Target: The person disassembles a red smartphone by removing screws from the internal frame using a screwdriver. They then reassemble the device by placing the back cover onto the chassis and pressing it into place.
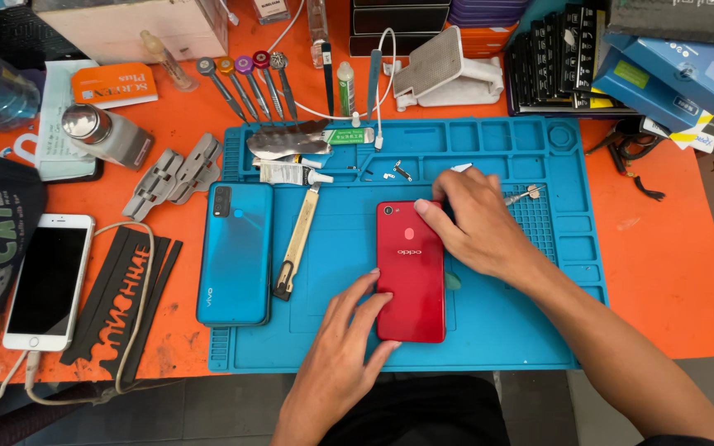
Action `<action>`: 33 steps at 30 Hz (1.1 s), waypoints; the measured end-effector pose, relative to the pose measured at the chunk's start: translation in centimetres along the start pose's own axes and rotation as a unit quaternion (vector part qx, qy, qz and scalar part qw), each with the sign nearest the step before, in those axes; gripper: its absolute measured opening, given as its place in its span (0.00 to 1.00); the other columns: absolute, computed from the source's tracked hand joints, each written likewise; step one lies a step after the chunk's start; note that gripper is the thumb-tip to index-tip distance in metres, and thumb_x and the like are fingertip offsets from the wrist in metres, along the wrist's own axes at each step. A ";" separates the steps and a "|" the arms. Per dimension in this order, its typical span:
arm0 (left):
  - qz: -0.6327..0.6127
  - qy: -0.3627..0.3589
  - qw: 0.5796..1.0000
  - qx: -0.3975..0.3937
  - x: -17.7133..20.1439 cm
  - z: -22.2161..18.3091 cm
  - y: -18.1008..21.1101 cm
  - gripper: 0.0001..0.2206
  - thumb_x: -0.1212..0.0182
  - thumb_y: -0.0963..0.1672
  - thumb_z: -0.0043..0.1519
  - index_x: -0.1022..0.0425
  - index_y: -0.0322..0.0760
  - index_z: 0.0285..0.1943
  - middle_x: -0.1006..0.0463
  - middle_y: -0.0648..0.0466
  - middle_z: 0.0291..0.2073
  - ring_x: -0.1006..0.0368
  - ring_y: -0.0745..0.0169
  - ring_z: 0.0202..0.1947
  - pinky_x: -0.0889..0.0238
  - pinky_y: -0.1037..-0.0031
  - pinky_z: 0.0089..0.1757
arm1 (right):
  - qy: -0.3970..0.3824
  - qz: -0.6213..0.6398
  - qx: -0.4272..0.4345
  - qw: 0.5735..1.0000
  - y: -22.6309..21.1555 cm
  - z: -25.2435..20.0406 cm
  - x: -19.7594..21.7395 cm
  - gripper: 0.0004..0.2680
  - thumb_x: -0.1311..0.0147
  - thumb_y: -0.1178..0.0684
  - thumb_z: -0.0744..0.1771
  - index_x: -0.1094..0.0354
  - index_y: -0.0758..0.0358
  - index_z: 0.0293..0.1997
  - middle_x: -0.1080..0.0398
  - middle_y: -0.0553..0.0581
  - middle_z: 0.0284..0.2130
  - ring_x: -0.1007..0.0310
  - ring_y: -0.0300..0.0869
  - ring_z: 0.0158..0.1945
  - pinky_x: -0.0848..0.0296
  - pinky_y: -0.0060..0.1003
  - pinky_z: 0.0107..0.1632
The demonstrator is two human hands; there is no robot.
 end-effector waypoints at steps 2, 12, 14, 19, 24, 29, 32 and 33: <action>-0.022 -0.003 1.000 0.018 0.1 0.2 0.0 0.25 0.42 0.46 0.62 0.41 0.40 0.68 0.46 0.44 0.68 0.51 0.49 0.70 0.27 0.61 0.49 | -0.016 0.069 -0.045 0.997 -0.4 -0.5 0.8 0.11 0.56 0.41 0.68 0.40 0.57 0.38 0.30 0.53 0.30 0.32 0.41 0.37 0.40 0.38 0.39; -0.002 -0.013 1.000 0.017 1.0 0.7 0.7 0.31 0.37 0.46 0.61 0.45 0.40 0.72 0.36 0.46 0.58 0.42 0.53 0.61 0.32 0.65 0.50 | -0.109 0.472 -0.165 0.859 0.2 -2.0 0.3 0.15 0.48 0.49 0.64 0.40 0.54 0.55 0.30 0.63 0.52 0.23 0.52 0.57 0.15 0.43 0.37; -0.086 -0.007 0.994 0.064 1.5 0.8 1.0 0.32 0.36 0.46 0.60 0.45 0.43 0.73 0.34 0.49 0.56 0.36 0.58 0.56 0.29 0.69 0.48 | -0.094 0.501 -0.155 0.846 1.1 -1.9 -0.3 0.14 0.47 0.49 0.64 0.39 0.56 0.53 0.30 0.62 0.48 0.23 0.51 0.54 0.18 0.41 0.35; -0.445 0.047 0.886 0.125 0.4 0.8 -0.3 0.38 0.31 0.43 0.54 0.49 0.41 0.74 0.35 0.48 0.53 0.25 0.59 0.48 0.22 0.69 0.44 | -0.057 0.569 -0.170 0.802 1.4 -2.0 0.1 0.13 0.46 0.50 0.64 0.38 0.59 0.53 0.27 0.65 0.48 0.23 0.50 0.52 0.19 0.39 0.34; -0.469 0.041 0.866 0.169 -0.4 1.7 -1.0 0.21 0.48 0.48 0.63 0.32 0.27 0.59 0.19 0.39 0.44 0.18 0.52 0.27 0.20 0.70 0.29 | -0.040 0.590 -0.176 0.787 1.5 -2.0 0.2 0.13 0.47 0.50 0.65 0.38 0.59 0.53 0.27 0.65 0.48 0.23 0.50 0.53 0.19 0.42 0.34; -0.541 0.065 0.823 0.161 -0.8 1.6 -2.4 0.23 0.47 0.46 0.63 0.38 0.28 0.65 0.19 0.38 0.41 0.20 0.51 0.24 0.22 0.68 0.25 | -0.065 0.615 -0.136 0.774 1.2 -2.1 0.3 0.17 0.50 0.50 0.66 0.40 0.62 0.61 0.28 0.66 0.50 0.22 0.48 0.48 0.19 0.38 0.31; -0.560 0.078 0.813 0.143 -0.6 1.8 -2.4 0.28 0.47 0.46 0.64 0.47 0.33 0.74 0.20 0.39 0.39 0.22 0.55 0.24 0.25 0.70 0.24 | -0.105 0.642 -0.078 0.755 0.4 -2.0 0.6 0.21 0.49 0.55 0.66 0.45 0.61 0.68 0.31 0.66 0.54 0.24 0.49 0.49 0.18 0.36 0.33; -0.553 0.086 0.818 0.130 -0.4 1.9 -2.2 0.30 0.48 0.46 0.65 0.51 0.35 0.77 0.21 0.41 0.35 0.23 0.57 0.23 0.26 0.72 0.23 | -0.123 0.647 -0.063 0.750 0.1 -2.1 0.6 0.23 0.48 0.58 0.65 0.48 0.59 0.70 0.34 0.67 0.56 0.27 0.51 0.52 0.17 0.34 0.35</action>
Point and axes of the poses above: each hand's wrist, its own z-axis towards the middle knuckle, its own x-axis out of the back of the hand, y = z × x, the point moved 5 cm from there along z, towards the middle knuckle
